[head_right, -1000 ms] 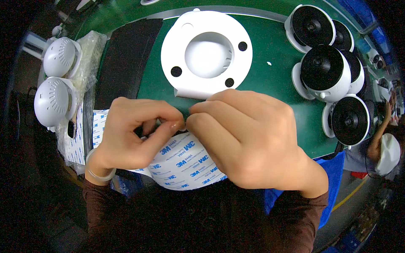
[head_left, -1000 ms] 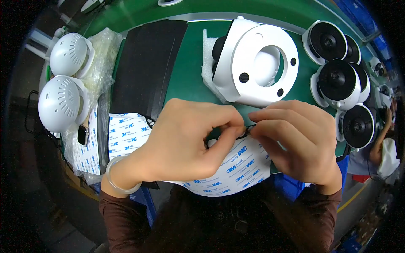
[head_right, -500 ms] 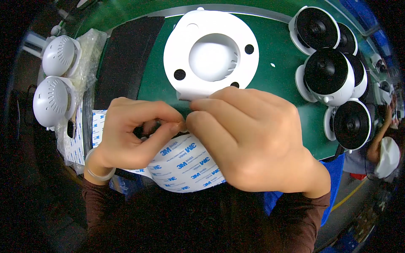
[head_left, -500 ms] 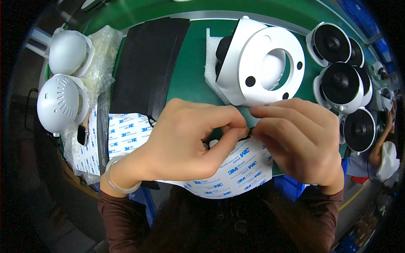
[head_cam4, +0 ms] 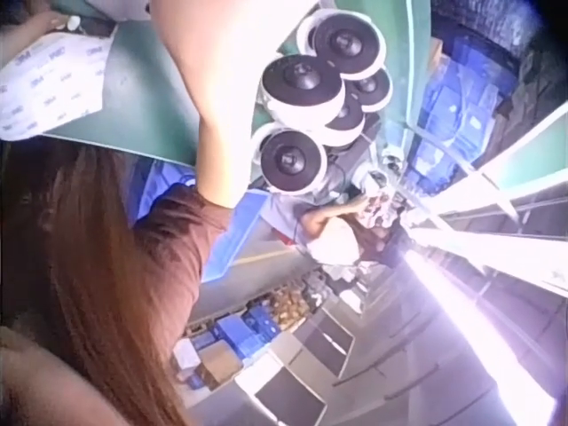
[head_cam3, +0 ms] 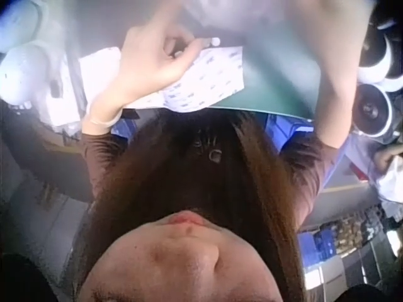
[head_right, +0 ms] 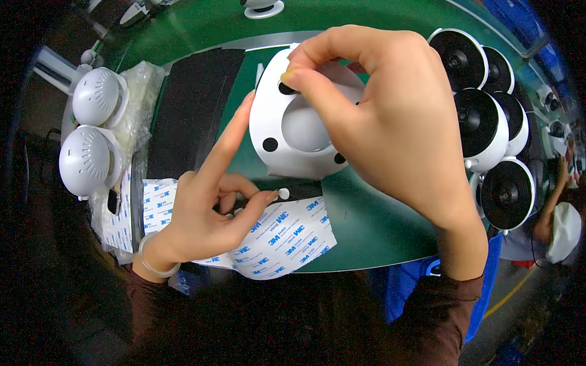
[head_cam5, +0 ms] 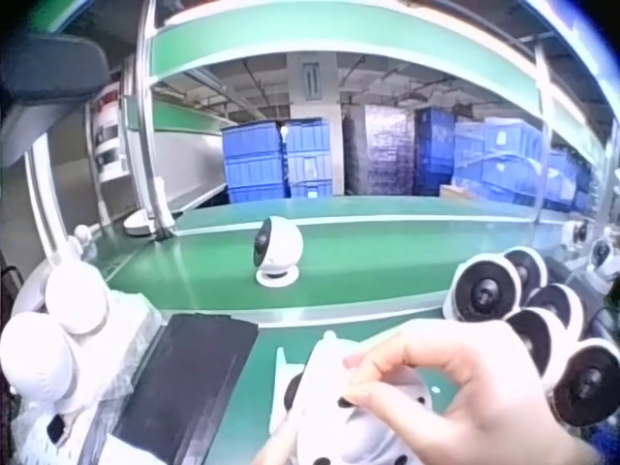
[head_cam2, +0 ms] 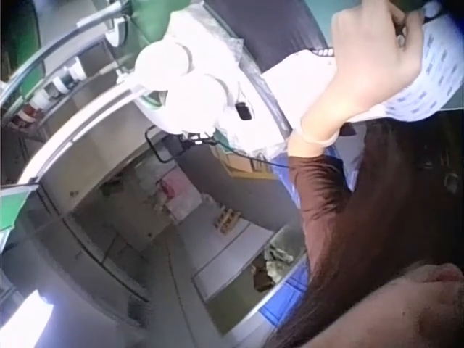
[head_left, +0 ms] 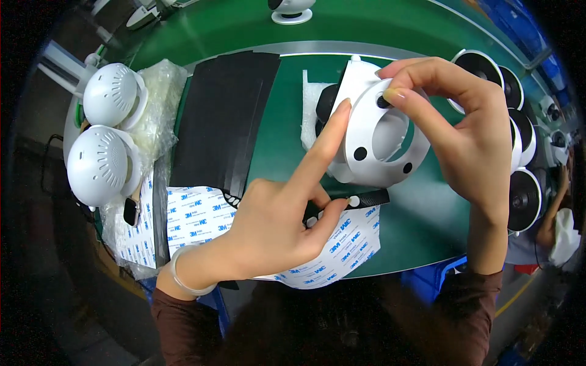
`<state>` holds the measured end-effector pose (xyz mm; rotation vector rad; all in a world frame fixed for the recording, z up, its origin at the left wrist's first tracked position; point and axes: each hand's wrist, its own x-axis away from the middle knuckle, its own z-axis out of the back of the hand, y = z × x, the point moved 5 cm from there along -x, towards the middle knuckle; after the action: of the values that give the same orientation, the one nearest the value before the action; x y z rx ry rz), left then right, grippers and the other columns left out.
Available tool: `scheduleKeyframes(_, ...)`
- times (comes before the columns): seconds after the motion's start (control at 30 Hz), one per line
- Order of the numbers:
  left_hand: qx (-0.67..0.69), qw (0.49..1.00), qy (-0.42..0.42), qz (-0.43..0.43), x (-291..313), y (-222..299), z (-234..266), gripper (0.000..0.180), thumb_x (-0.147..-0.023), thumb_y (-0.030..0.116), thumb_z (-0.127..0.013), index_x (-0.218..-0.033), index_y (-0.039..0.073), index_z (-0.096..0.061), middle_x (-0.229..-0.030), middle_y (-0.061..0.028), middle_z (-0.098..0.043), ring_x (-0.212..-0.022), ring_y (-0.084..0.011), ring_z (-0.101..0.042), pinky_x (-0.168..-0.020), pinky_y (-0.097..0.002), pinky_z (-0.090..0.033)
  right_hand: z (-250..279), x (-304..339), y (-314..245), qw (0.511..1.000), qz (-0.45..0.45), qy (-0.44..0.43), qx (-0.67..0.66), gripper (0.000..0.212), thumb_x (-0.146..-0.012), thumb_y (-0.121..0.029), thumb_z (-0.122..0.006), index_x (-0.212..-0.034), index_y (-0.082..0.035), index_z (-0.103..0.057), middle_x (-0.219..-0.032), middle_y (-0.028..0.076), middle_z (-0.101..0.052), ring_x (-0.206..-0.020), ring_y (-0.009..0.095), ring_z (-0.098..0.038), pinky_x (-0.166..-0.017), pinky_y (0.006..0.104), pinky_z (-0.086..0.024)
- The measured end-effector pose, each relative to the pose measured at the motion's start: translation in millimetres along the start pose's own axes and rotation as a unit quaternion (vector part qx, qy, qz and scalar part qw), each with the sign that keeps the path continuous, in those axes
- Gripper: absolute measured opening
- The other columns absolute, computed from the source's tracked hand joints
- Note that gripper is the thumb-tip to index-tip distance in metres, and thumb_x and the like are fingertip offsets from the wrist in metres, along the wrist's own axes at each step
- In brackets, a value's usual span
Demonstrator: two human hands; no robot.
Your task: Applying adhesive pads to the bottom of security camera housings on a production line.
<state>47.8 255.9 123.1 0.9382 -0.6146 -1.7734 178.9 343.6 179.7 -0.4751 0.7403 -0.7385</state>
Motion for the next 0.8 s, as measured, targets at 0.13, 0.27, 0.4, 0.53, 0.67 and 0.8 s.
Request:
scheduleKeyframes(0.13, -0.01, 1.0, 0.025, -0.007, 1.3, 0.4, 1.0, 0.084, -0.066, -0.004, -0.062, -0.137, 0.004, -0.017, -0.079, -0.0058, -0.066, -0.039, -0.0042, -0.047, -0.036, -0.0168, -0.029, -0.1, -1.6, -1.9, 0.999, 0.022, -0.005, 0.032, 0.011, -0.076, -0.004, -0.058, -0.079, 0.006, -0.061, -0.085, 0.009, -0.063, -0.073, 0.009, -0.054, -0.072, 0.0213, -0.043)
scheduleKeyframes(0.27, -0.016, 0.999, 0.021, -0.018, -0.1, 0.0, -0.1, 0.083, -0.066, -0.004, -0.062, -0.136, 0.003, -0.018, -0.077, -0.006, -0.066, -0.038, -0.0041, -0.046, -0.036, -0.0168, -0.029, -0.3, -3.0, -2.7, 0.999, 0.021, -0.008, 0.037, 0.011, -0.076, -0.005, -0.058, -0.079, 0.005, -0.06, -0.084, 0.008, -0.063, -0.073, 0.009, -0.054, -0.071, 0.021, -0.043)
scheduleKeyframes(0.4, -0.012, 1.0, 0.013, -0.011, 0.0, 0.1, 2.4, 0.082, -0.066, -0.005, -0.061, -0.136, 0.003, -0.019, -0.067, -0.005, -0.064, -0.037, -0.0028, -0.043, -0.037, -0.0166, -0.028, -3.0, -3.7, -1.9, 0.998, 0.043, 0.001, 0.046, 0.012, -0.076, -0.006, -0.058, -0.079, 0.005, -0.061, -0.082, 0.008, -0.063, -0.072, 0.009, -0.054, -0.071, 0.0211, -0.043)
scheduleKeyframes(0.53, -0.004, 1.0, 0.02, -0.009, 0.5, -0.4, 1.3, 0.081, -0.066, -0.005, -0.061, -0.136, 0.004, -0.02, -0.063, -0.0044, -0.063, -0.037, -0.0019, -0.041, -0.037, -0.0167, -0.027, -0.8, -3.6, -1.4, 0.998, 0.051, -0.005, 0.033, 0.012, -0.076, -0.007, -0.059, -0.08, 0.005, -0.061, -0.082, 0.008, -0.063, -0.073, 0.009, -0.054, -0.071, 0.0213, -0.043)
scheduleKeyframes(0.67, -0.009, 1.0, 0.019, -0.013, 0.7, -1.7, -0.1, 0.081, -0.066, -0.005, -0.06, -0.136, 0.005, -0.02, -0.06, -0.0037, -0.062, -0.037, -0.0017, -0.04, -0.037, -0.0165, -0.026, 0.6, -4.4, -6.5, 0.998, 0.039, -0.035, 0.037, 0.013, -0.076, -0.009, -0.06, -0.08, 0.004, -0.062, -0.082, 0.008, -0.063, -0.073, 0.01, -0.055, -0.072, 0.0219, -0.043)
scheduleKeyframes(0.8, -0.014, 1.0, 0.018, -0.007, 1.4, -2.4, 1.4, 0.082, -0.066, -0.005, -0.06, -0.137, 0.006, -0.02, -0.057, -0.0022, -0.06, -0.037, -0.0017, -0.038, -0.037, -0.0162, -0.026, 0.1, -8.0, -6.9, 0.998, 0.004, -0.067, -0.011, 0.014, -0.076, -0.009, -0.061, -0.08, 0.004, -0.062, -0.082, 0.008, -0.063, -0.074, 0.011, -0.056, -0.073, 0.0224, -0.043)
